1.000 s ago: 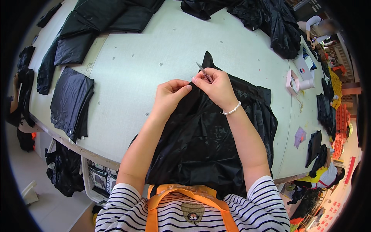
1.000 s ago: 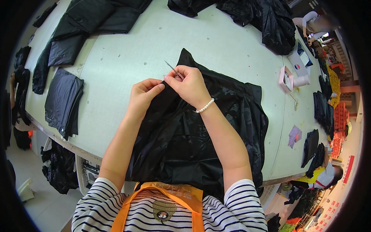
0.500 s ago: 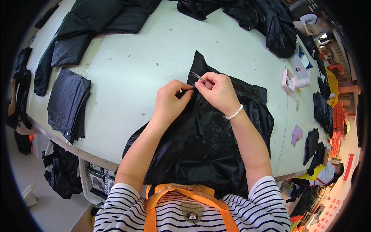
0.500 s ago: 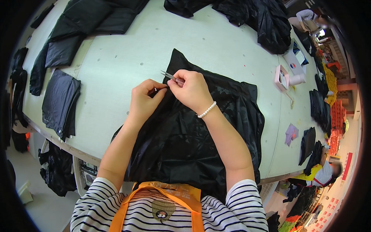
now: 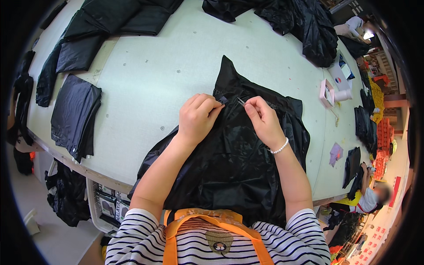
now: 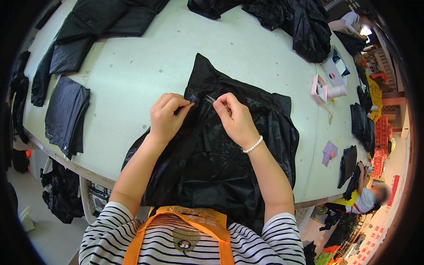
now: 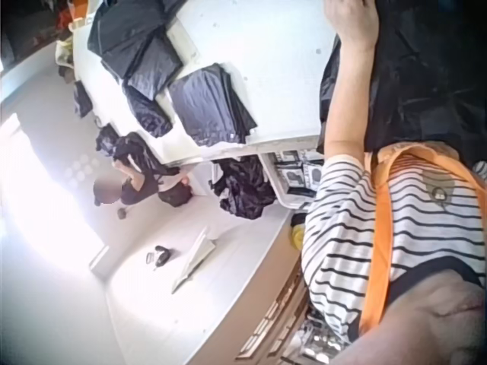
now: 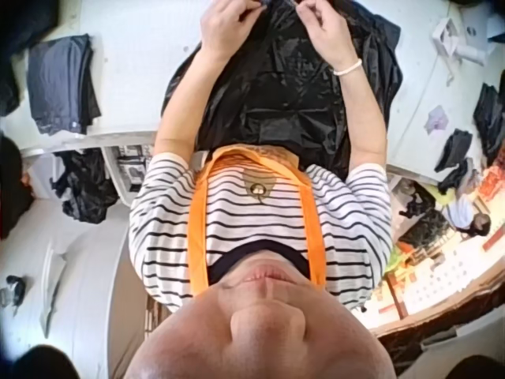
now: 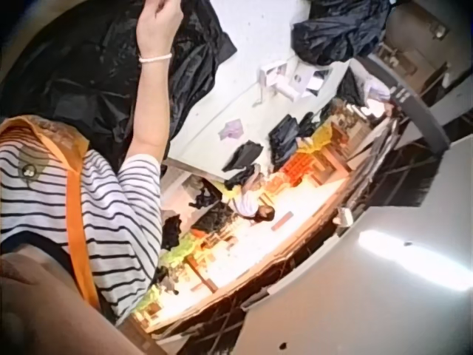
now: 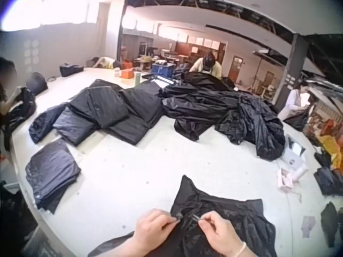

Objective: The person folds a black jacket on a table, smoothing the fabric, aligning the sleeves, and folding it into a compact rectangle. The person then places the folded jacket into a plastic bag and sets it aside.

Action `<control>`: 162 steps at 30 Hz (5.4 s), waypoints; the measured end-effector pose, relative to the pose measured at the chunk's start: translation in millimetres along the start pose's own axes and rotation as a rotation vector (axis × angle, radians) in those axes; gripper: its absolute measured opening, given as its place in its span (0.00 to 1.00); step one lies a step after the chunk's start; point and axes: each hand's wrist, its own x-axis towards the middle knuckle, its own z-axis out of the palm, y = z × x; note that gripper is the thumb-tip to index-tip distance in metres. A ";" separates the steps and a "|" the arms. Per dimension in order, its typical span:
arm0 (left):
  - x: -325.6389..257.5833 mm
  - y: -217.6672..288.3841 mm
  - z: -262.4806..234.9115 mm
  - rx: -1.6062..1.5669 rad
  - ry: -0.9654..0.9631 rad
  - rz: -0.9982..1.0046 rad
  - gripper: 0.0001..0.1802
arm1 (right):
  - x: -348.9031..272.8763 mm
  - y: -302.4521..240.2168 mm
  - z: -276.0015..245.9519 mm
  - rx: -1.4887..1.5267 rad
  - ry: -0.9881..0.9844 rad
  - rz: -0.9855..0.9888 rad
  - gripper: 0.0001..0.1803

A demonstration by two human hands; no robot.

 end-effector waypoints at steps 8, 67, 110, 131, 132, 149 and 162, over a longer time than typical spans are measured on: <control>1.3 2.3 2.0 -0.065 0.007 -0.105 0.10 | -4.0 -5.4 23.3 -0.209 0.206 -0.261 0.14; 10.6 22.7 -5.9 -0.744 -0.305 -0.964 0.10 | 15.3 0.7 34.5 0.493 0.331 0.015 0.11; 5.9 59.9 -16.3 -0.412 -0.327 -0.688 0.11 | -31.1 -20.4 -2.5 0.603 0.238 -0.016 0.10; -38.9 78.9 171.9 -0.037 -0.533 -0.275 0.15 | -72.2 319.7 -237.0 -0.014 0.415 0.899 0.21; -32.1 87.6 189.1 -0.046 -0.547 -0.239 0.15 | -71.6 317.2 -241.9 0.196 0.334 0.880 0.20; 16.5 147.0 329.8 -0.519 -0.569 -0.854 0.27 | -61.0 247.4 -263.3 0.909 0.050 0.201 0.23; -147.0 124.5 143.5 -1.122 0.064 -1.130 0.25 | -113.2 74.0 -159.0 0.847 -0.499 -0.334 0.17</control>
